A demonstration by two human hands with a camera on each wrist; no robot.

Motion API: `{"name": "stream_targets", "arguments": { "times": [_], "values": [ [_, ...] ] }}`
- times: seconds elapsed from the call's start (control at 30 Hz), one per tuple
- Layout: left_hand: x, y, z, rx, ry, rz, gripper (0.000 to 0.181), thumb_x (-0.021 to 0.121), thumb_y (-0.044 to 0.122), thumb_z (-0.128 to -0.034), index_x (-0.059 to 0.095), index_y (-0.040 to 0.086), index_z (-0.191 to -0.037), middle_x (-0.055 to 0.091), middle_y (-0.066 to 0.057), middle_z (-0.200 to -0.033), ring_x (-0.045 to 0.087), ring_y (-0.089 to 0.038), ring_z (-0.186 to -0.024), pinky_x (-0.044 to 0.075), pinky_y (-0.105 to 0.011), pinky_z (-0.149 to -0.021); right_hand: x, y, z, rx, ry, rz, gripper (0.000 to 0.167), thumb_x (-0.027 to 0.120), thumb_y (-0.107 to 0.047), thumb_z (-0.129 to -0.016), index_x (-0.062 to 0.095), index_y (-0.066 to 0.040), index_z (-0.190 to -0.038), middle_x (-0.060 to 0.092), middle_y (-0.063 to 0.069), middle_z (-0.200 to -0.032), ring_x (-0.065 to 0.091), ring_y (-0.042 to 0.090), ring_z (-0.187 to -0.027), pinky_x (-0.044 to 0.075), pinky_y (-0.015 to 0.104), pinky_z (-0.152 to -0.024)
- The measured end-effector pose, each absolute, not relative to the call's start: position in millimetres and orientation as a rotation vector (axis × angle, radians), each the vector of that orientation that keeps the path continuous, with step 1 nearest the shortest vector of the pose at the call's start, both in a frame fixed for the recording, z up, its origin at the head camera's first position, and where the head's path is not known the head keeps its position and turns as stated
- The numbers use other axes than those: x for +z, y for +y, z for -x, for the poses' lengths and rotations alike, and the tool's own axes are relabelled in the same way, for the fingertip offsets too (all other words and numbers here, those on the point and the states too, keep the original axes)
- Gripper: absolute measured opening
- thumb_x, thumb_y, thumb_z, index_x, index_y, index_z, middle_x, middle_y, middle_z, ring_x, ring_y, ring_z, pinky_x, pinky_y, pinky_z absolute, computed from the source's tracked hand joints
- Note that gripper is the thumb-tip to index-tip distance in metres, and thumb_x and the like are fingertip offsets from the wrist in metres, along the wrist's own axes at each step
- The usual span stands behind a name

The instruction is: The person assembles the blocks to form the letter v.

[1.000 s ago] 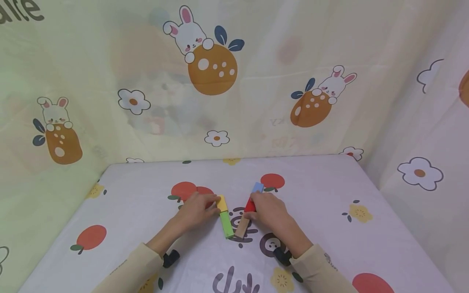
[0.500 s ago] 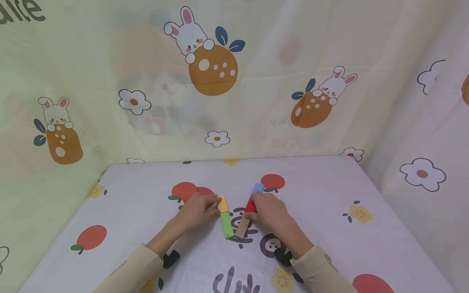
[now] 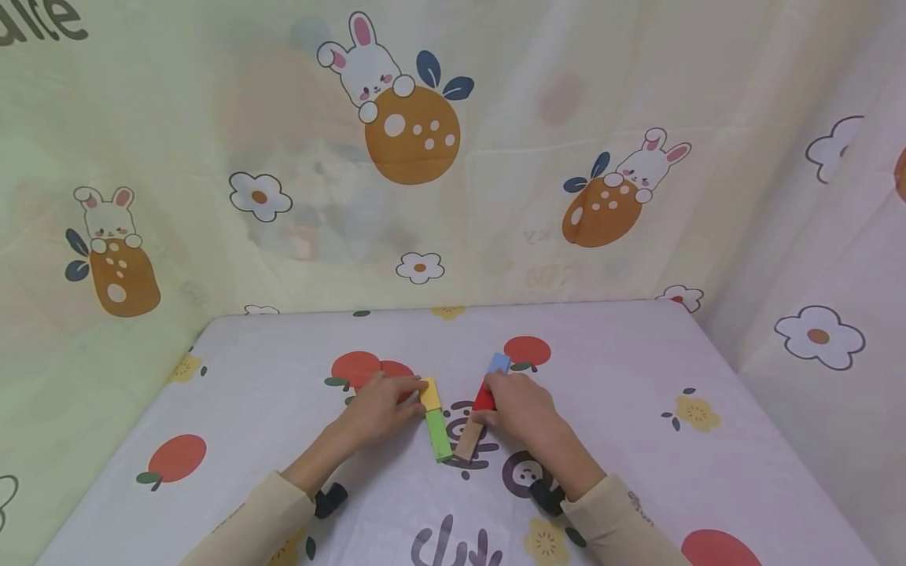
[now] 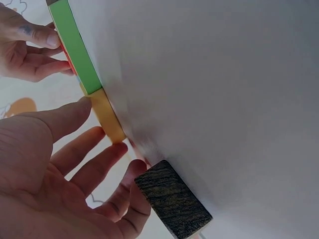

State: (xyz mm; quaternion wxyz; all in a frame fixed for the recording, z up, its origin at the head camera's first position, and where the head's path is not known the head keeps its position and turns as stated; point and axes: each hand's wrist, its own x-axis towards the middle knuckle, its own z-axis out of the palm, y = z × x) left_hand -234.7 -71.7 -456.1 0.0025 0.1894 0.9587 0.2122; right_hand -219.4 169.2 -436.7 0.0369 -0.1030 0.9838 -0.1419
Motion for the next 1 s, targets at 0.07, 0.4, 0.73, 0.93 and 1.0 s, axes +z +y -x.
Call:
{"name": "stream_targets", "arguments": {
  "times": [0.07,0.4,0.73,0.93,1.0],
  "values": [
    [-455.8,-71.7,234.4,0.668,3.005,-0.593,0.040,0.079,0.029,-0.0960,0.075,0.017,-0.134,0.076,-0.004,-0.134,0.054,-0.017,-0.098,0.043,-0.027,-0.077,-436.5,169.2,219.3,-0.437,3.019,0.313,0.050,0.092,-0.037,-0.081,0.069,-0.006,-0.114,0.068,0.004,-0.088,0.057,0.018,-0.078,0.052,0.029,-0.064],
    [-454.4,-72.9,234.1,0.705,2.962,-0.558,0.042,0.078,0.028,-0.0966,0.073,0.017,-0.137,0.075,-0.002,-0.108,0.049,-0.018,-0.095,0.042,-0.029,-0.073,-439.2,168.4,219.2,-0.420,3.029,0.314,0.051,0.092,-0.038,-0.081,0.069,-0.006,-0.114,0.070,0.005,-0.090,0.058,0.018,-0.079,0.055,0.029,-0.066],
    [-446.2,-79.6,233.0,0.788,2.887,-0.548,0.042,0.075,0.028,-0.0993,0.070,0.017,-0.140,0.074,-0.006,-0.123,0.059,-0.024,-0.110,0.056,-0.037,-0.084,-437.1,169.9,218.6,-0.415,3.037,0.318,0.052,0.092,-0.038,-0.081,0.070,-0.006,-0.116,0.070,0.005,-0.090,0.057,0.018,-0.078,0.054,0.028,-0.065],
    [-442.6,-98.0,228.4,0.829,2.901,-0.555,0.035,0.076,0.024,-0.0976,0.073,0.014,-0.130,0.074,-0.004,-0.106,0.062,-0.021,-0.097,0.058,-0.036,-0.080,-435.1,170.2,217.6,-0.408,3.036,0.325,0.053,0.092,-0.038,-0.081,0.069,-0.006,-0.116,0.070,0.005,-0.090,0.058,0.018,-0.078,0.054,0.029,-0.065],
    [-441.4,-106.4,225.6,0.849,2.900,-0.572,0.030,0.077,0.020,-0.0966,0.073,0.012,-0.125,0.070,-0.004,-0.089,0.060,-0.018,-0.080,0.053,-0.030,-0.069,-434.9,170.3,217.4,-0.406,3.036,0.330,0.053,0.092,-0.039,-0.082,0.069,-0.006,-0.116,0.071,0.005,-0.091,0.058,0.018,-0.078,0.055,0.029,-0.065]
  ]
}}
